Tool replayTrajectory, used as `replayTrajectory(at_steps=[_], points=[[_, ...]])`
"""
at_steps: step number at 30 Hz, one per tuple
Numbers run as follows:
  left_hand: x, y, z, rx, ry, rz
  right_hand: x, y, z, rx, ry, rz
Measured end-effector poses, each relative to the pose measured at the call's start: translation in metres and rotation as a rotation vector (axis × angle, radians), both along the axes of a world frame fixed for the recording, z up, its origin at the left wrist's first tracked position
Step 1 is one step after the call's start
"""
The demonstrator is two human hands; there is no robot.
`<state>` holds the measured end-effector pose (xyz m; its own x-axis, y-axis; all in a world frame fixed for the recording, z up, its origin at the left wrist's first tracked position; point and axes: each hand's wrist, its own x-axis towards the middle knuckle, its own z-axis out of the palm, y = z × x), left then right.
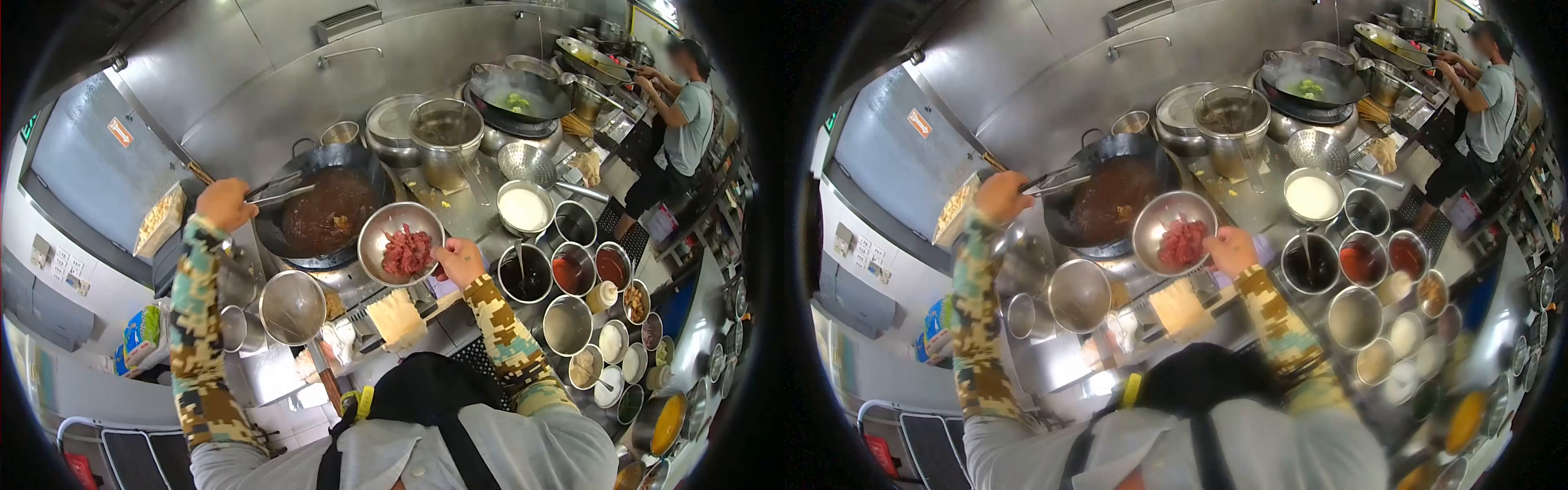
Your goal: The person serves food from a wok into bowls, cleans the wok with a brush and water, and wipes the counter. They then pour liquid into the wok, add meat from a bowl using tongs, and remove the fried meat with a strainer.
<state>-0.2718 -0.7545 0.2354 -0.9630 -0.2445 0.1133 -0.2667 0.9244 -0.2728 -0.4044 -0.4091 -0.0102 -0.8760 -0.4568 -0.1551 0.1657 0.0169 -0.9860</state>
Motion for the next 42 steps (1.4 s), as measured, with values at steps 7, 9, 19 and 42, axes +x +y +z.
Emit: replayTrajectory(at_steps=[7, 9, 19, 42], points=[[0.032, 0.093, -0.091, 0.265, -0.024, -0.402, 0.011, -0.028, 0.016, 0.051, 0.153, 0.123], [0.033, 0.1, -0.113, 0.205, 0.036, -0.349, 0.014, -0.035, 0.019, 0.076, 0.226, 0.141], [0.046, 0.089, -0.132, 0.16, -0.137, -0.202, 0.011, -0.049, 0.002, 0.147, 0.406, 0.091], [0.0, -0.043, -0.069, 0.109, 0.056, 0.048, -0.006, -0.031, -0.016, 0.028, 0.095, 0.004]])
